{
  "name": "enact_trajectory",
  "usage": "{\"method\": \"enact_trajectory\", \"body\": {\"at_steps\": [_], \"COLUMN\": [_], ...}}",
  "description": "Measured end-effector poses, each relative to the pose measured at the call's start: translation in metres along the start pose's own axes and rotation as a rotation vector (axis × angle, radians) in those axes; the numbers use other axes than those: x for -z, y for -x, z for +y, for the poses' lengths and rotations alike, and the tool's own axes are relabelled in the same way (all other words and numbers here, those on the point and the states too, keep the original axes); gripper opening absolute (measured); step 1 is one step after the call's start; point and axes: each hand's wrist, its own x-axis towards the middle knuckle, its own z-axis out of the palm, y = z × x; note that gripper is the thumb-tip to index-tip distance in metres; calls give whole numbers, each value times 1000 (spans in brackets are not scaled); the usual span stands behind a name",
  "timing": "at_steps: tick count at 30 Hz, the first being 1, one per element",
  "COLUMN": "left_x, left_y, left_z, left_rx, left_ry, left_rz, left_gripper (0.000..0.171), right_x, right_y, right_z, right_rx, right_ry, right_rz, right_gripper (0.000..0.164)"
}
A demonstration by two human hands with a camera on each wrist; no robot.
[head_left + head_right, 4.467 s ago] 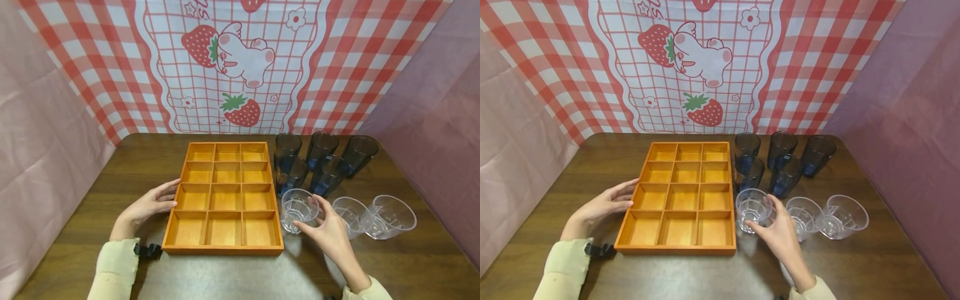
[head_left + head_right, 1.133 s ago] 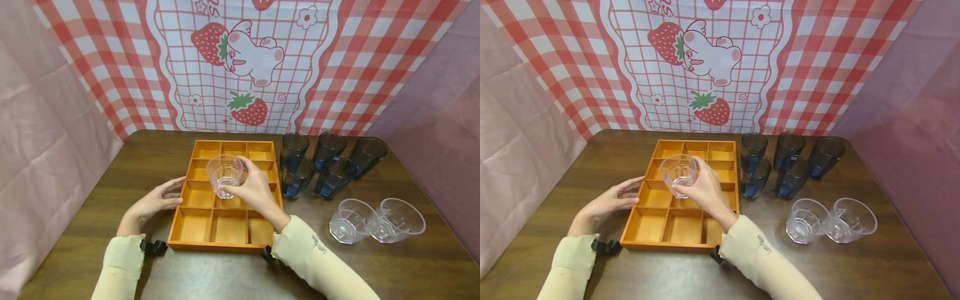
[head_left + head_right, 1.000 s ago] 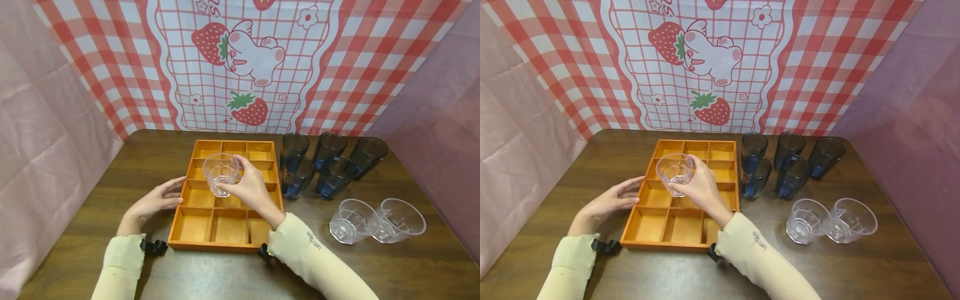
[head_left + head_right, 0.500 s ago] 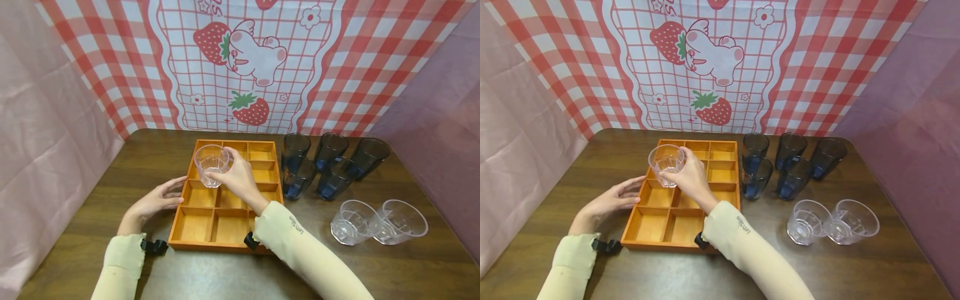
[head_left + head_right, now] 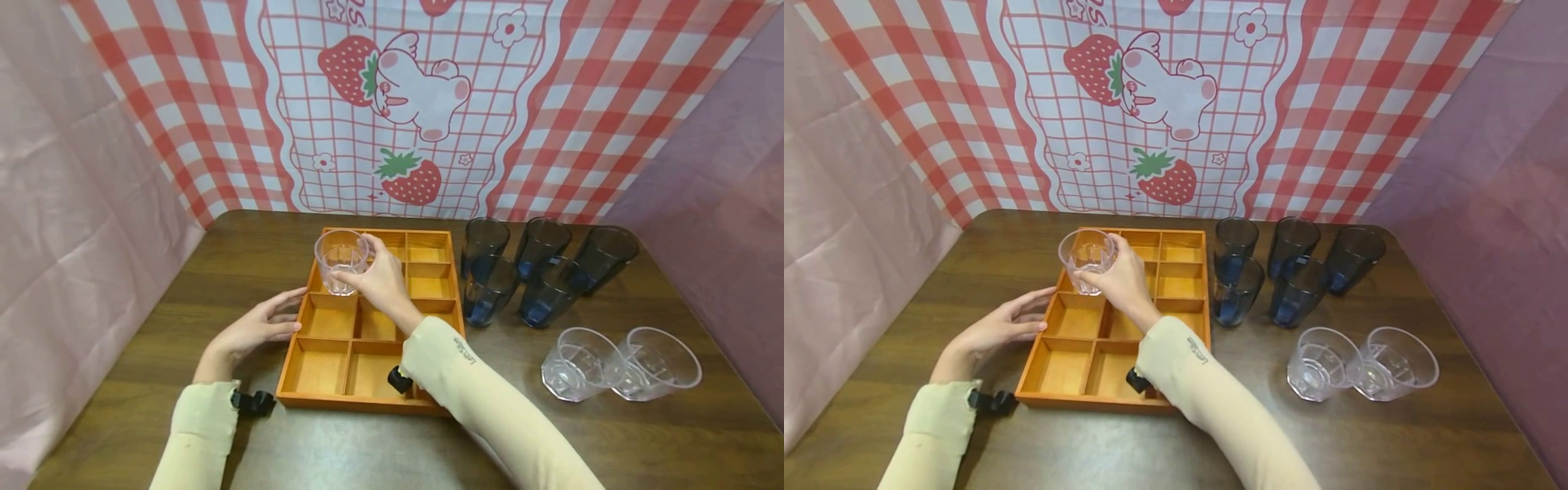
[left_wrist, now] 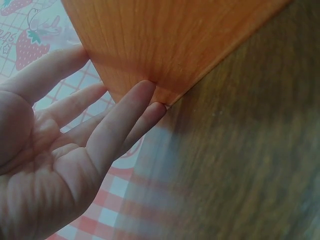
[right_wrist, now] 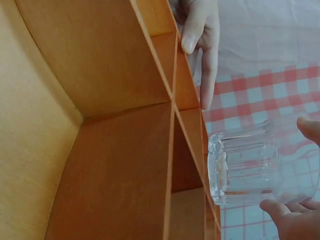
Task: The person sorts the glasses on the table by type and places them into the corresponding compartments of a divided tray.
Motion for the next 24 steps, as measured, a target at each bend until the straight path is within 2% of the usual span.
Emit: {"method": "enact_trajectory", "body": {"at_steps": [8, 17, 24], "left_x": [1, 0, 1], "left_y": [0, -1, -1], "left_z": [-1, 0, -1], "left_rx": [1, 14, 10], "left_ry": [6, 5, -3], "left_rz": [2, 11, 3], "left_gripper": [67, 67, 67], "right_x": [-7, -4, -3], "right_y": [-6, -12, -20], "right_z": [6, 7, 13], "right_rx": [17, 30, 9], "right_ry": [-10, -9, -22], "right_rz": [16, -57, -125], "right_gripper": [84, 83, 84]}}
